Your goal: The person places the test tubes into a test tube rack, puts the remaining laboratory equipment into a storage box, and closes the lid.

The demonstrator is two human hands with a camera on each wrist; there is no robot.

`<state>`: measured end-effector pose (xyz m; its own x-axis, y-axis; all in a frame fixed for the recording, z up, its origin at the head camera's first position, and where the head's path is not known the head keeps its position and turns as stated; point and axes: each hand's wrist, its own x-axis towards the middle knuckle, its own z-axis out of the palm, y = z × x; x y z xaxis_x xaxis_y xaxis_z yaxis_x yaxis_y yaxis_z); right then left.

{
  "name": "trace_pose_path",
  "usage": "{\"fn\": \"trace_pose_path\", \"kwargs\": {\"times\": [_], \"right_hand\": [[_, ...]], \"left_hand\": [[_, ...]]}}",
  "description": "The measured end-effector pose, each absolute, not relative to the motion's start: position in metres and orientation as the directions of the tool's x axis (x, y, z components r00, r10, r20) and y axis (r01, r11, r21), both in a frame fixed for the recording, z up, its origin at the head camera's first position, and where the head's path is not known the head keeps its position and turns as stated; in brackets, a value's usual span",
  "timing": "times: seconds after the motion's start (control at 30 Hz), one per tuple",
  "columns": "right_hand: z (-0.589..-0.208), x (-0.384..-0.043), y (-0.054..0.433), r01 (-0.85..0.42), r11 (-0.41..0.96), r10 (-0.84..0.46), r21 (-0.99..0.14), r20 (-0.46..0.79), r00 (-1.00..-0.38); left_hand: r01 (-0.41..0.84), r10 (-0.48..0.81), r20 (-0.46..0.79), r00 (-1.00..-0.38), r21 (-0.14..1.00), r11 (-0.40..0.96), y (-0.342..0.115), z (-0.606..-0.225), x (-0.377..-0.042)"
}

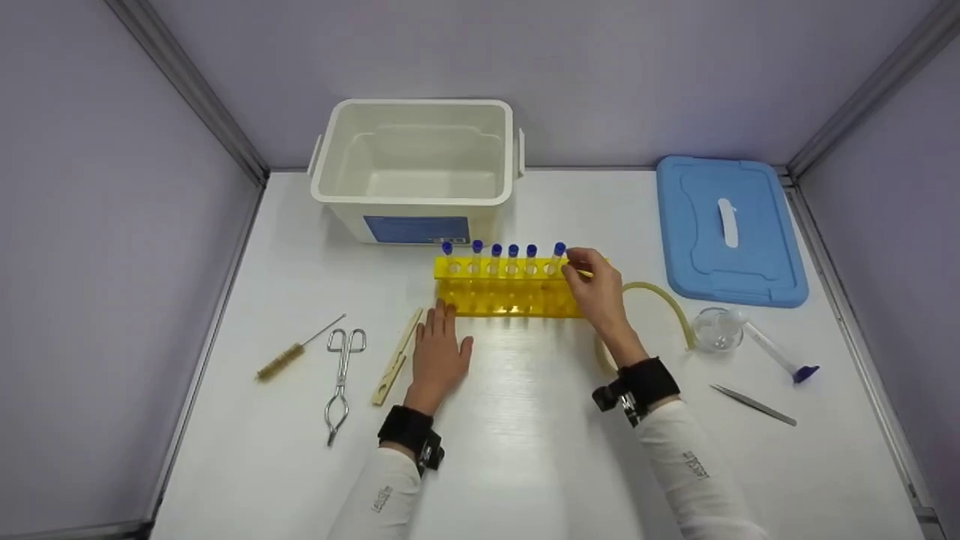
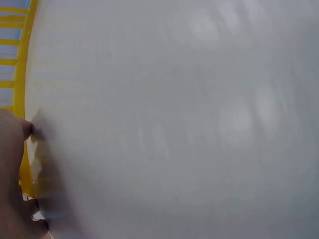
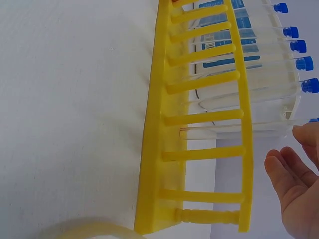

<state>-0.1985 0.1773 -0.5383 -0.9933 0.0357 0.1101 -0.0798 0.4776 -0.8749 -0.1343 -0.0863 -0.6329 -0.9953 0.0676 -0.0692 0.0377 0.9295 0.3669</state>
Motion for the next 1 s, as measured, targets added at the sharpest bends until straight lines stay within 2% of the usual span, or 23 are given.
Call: {"fn": "trace_pose_path", "kwargs": {"times": [0.13,0.3,0.47,0.57,0.7,0.9,1.0], "right_hand": [[-0.539,-0.193,0.185,-0.081,0.486,0.049,-0.870,0.120,-0.992],[-0.542,-0.187,0.198,-0.179,0.524,0.034,-0.833,0.231,-0.972],[-0.549,-0.186,0.215,-0.274,0.611,0.021,-0.742,0.361,-0.932],[-0.554,-0.188,0.226,-0.290,0.682,-0.004,-0.671,0.393,-0.920],[-0.559,-0.187,0.240,-0.261,0.746,-0.057,-0.613,0.331,-0.942],[-0.565,-0.183,0.250,-0.222,0.765,-0.175,-0.605,0.136,-0.975],[-0.568,-0.182,0.251,-0.204,0.763,-0.194,-0.614,0.083,-0.977]], "left_hand": [[0.036,0.064,-0.066,-0.996,0.363,0.931,-0.086,-0.633,-0.136],[0.038,0.067,-0.071,-0.995,0.352,0.935,-0.086,-0.633,-0.136],[0.046,0.072,-0.059,-0.996,0.364,0.930,-0.087,-0.631,-0.137],[0.051,0.075,-0.051,-0.996,0.370,0.927,-0.087,-0.628,-0.137],[0.059,0.084,-0.050,-0.995,0.377,0.924,-0.087,-0.624,-0.136],[0.073,0.101,-0.058,-0.993,0.367,0.927,-0.088,-0.623,-0.135],[0.072,0.106,-0.074,-0.992,0.369,0.927,-0.090,-0.623,-0.135]]}}
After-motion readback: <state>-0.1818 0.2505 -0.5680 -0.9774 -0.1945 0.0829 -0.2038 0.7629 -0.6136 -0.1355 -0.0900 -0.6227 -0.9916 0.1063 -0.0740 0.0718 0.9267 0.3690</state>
